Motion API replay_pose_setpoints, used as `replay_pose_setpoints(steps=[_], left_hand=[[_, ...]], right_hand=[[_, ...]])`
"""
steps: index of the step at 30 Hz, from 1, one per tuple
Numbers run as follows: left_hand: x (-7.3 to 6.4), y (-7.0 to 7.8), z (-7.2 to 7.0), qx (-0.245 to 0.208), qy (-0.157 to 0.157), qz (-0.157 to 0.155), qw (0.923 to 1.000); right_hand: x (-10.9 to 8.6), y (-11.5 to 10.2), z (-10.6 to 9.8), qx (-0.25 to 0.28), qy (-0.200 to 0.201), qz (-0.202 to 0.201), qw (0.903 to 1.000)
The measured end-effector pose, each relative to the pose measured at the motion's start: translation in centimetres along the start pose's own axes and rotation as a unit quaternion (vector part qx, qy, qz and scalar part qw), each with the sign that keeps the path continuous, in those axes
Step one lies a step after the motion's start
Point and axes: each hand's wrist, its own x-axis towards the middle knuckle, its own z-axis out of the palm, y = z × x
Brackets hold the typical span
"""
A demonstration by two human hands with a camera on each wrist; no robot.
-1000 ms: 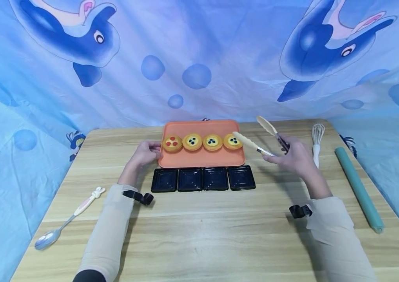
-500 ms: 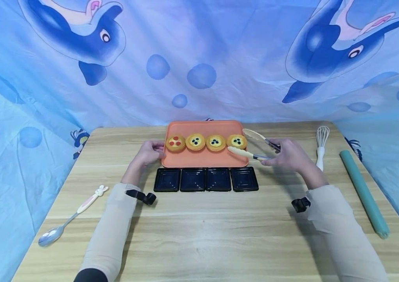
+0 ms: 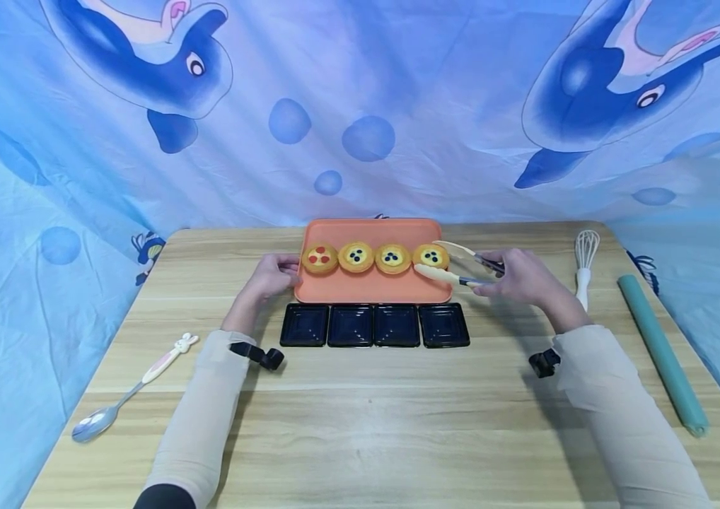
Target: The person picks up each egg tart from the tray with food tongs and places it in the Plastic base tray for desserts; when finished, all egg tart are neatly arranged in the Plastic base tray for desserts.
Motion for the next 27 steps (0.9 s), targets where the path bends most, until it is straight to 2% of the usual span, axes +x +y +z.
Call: replay_pose_setpoints(steps=[10,19,23,27], left_hand=[[0.0,0.0,-0.1,-0.003,-0.007,0.002,1.0],[0.1,-0.1,-0.2,0.001,-0.005,0.0,1.0],[0.0,0.0,-0.2,-0.002,-0.006,-0.003,1.0],[-0.1,0.0,-0.2,-0.002,-0.007,-0.004,1.0]], right_hand=[[-0.2,0.4,-0.2,0.009,0.004,-0.014,0.9999],[-0.4,0.2,-1.4,0.007,0.011,-0.02,0.9997],[-1.4,-0.1,-2.4,-0.003,0.024,-0.03,0.9993],[-2.9,-0.4,-3.4,-0.005,0.034,-0.06,0.9976]])
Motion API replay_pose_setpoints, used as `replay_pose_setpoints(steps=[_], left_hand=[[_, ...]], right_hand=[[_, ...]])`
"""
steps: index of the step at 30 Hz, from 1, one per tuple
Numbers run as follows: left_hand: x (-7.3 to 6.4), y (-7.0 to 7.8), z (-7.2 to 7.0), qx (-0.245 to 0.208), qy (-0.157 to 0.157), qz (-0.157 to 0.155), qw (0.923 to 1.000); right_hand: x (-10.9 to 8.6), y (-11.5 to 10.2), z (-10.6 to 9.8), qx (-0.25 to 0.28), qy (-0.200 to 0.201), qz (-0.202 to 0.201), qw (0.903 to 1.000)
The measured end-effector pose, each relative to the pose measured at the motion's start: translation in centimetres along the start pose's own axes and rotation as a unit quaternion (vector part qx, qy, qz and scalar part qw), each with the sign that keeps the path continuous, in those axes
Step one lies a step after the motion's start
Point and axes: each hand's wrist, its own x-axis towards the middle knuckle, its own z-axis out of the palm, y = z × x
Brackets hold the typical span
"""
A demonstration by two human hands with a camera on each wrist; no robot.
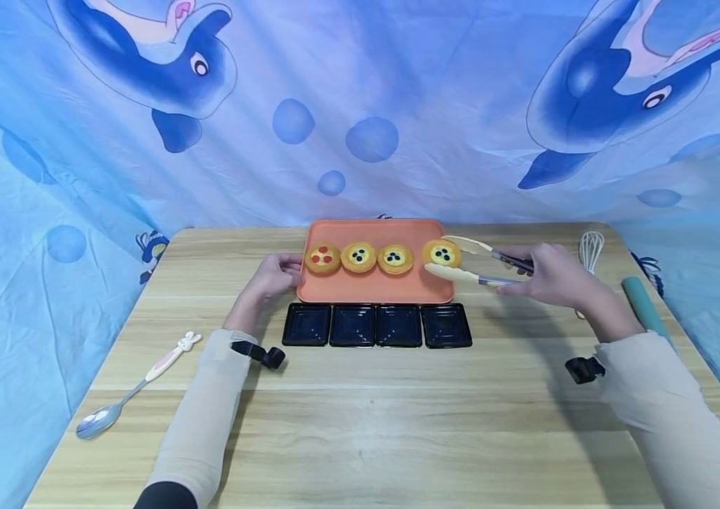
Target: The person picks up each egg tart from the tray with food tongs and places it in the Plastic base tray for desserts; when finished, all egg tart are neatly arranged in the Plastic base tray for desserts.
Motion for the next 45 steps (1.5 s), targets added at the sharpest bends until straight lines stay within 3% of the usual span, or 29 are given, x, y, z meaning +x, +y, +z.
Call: replay_pose_setpoints(steps=[9,18,24,29,36,45], left_hand=[[0.2,-0.1,0.0,-0.003,-0.001,0.001,1.0],[0.4,-0.5,0.1,-0.014,0.0,0.001,0.9999],[0.3,-0.6,0.0,-0.011,-0.005,0.005,0.9999],[0.3,-0.6,0.0,-0.015,-0.008,0.004,0.9998],[0.3,-0.7,0.0,-0.016,-0.006,0.005,0.9998],[0.4,-0.6,-0.1,-0.025,-0.005,0.005,0.9997]], right_hand=[[-4.0,0.0,-0.3,-0.015,0.014,-0.053,0.9984],[-6.7,0.3,0.8,-0.015,0.021,-0.058,0.998],[-7.4,0.6,2.1,0.005,-0.006,-0.045,0.999],[-7.6,0.6,3.0,0.004,-0.006,-0.06,0.9982],[-7.3,0.6,3.1,0.01,-0.027,-0.03,0.9991],[-6.9,0.4,3.1,-0.013,-0.027,-0.034,0.999]])
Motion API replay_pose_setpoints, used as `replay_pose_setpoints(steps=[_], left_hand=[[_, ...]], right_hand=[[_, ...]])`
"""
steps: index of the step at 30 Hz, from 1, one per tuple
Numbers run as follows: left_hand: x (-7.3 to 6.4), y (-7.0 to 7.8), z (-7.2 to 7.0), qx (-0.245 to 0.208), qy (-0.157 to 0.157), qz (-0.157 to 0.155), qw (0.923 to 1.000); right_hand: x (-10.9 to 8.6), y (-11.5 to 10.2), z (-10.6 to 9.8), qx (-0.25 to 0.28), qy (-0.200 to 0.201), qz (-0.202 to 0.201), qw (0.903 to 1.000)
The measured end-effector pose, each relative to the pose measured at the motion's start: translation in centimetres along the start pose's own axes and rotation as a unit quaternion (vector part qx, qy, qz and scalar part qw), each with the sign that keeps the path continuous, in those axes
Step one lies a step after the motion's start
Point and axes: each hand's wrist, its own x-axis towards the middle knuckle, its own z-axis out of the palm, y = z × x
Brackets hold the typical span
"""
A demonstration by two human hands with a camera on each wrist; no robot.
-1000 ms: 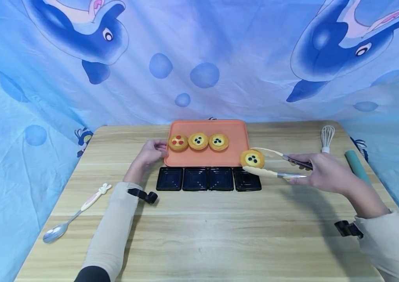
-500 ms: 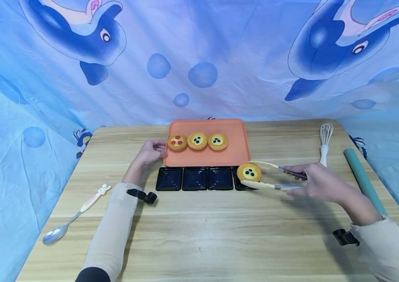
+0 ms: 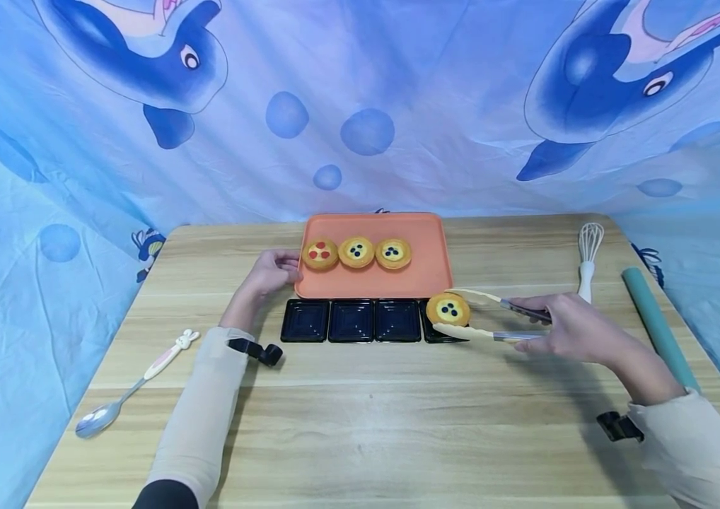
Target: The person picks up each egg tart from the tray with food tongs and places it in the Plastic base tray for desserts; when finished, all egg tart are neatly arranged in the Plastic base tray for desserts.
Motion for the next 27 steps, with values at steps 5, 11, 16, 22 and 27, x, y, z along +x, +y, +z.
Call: replay_pose_setpoints(steps=[5,11,16,22,27], left_hand=[[-0.05,0.07,0.0,0.007,0.0,-0.001,1.0],[-0.1,0.1,-0.03,0.009,0.0,-0.002,1.0],[-0.16,-0.1,-0.05,0.008,-0.003,-0.002,1.0],[-0.08,-0.25,-0.04,-0.002,-0.005,-0.011,0.9999],[0.02,-0.08,-0.03,-0.01,-0.005,-0.008,0.9999]], right_hand=[[0.02,0.05,0.11,0.007,-0.005,0.01,0.9999],[0.03,0.06,0.16,-0.006,-0.015,0.022,0.9996],[-0.17,0.02,0.15,0.004,-0.022,0.032,0.9992],[-0.2,0.09,0.1,0.019,-0.006,0.035,0.9992],[-0.16,0.06,-0.28,0.015,0.017,0.027,0.9994]])
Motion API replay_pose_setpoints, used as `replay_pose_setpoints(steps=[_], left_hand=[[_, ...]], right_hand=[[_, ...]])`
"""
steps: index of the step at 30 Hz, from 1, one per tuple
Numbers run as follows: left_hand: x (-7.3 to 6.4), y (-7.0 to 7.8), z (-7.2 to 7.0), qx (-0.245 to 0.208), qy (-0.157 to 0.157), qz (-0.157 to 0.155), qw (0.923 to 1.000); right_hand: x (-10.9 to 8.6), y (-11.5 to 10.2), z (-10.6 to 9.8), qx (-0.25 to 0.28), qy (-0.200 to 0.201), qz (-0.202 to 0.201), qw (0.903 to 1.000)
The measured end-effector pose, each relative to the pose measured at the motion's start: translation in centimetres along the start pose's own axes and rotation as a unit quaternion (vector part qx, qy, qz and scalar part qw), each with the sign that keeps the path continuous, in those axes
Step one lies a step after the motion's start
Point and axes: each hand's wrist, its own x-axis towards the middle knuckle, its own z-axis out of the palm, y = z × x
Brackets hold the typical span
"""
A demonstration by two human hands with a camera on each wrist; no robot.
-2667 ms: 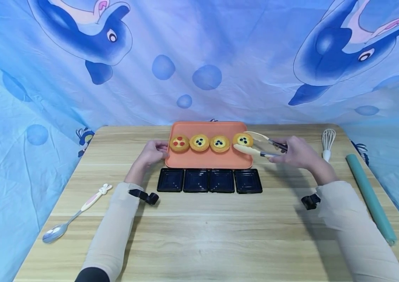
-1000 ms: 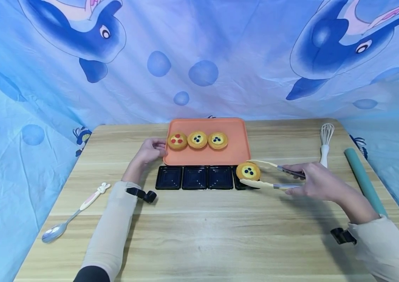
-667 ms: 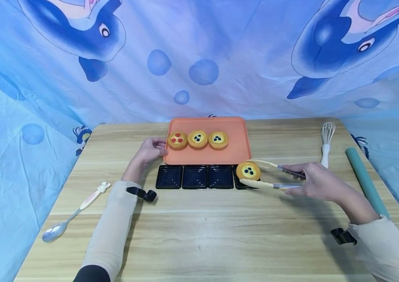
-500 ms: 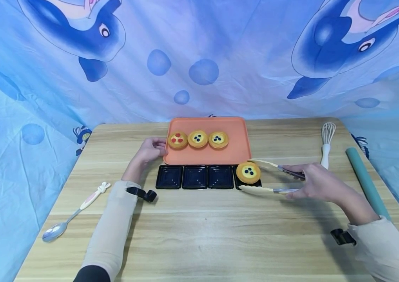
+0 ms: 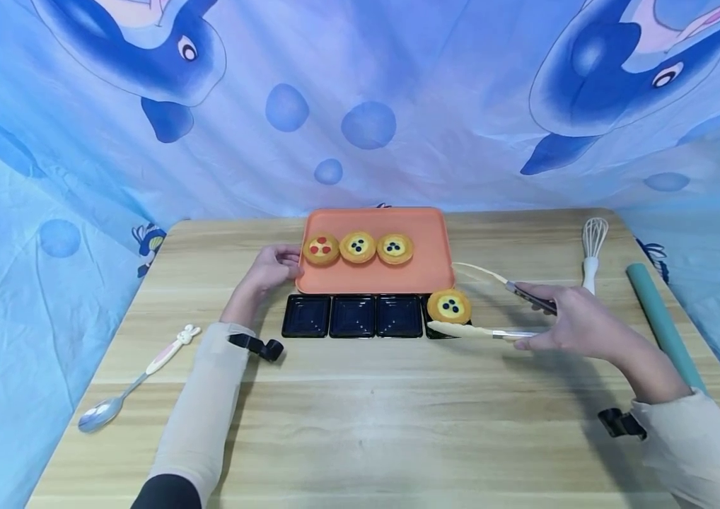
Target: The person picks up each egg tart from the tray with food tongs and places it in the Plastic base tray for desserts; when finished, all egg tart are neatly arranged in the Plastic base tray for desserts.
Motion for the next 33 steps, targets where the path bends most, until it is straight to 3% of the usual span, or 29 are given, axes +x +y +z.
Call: replay_pose_setpoints(steps=[6,14,18,25,33], left_hand=[[0.2,0.1,-0.1,0.009,0.0,0.005,0.9999],[0.3,-0.3,-0.2,-0.002,0.003,0.011,0.9999],[0.3,-0.4,-0.3,-0.001,0.005,0.012,0.9999],[0.3,-0.3,-0.3,-0.004,0.009,0.017,0.9998],[0.2,-0.1,-0.1,-0.01,0.006,0.015,0.9998]], right_hand=[[0.5,-0.1,-0.8,0.006,-0.009,0.023,0.9997],[1.7,-0.5,-1.9,-0.019,0.017,0.008,0.9996],[2.8,-1.1,-2.9,-0.028,0.021,0.019,0.9992],[5.6,-1.8,-4.2,-0.041,0.027,0.021,0.9986],[10.1,-2.1,-3.3,-0.024,-0.004,0.028,0.9993]])
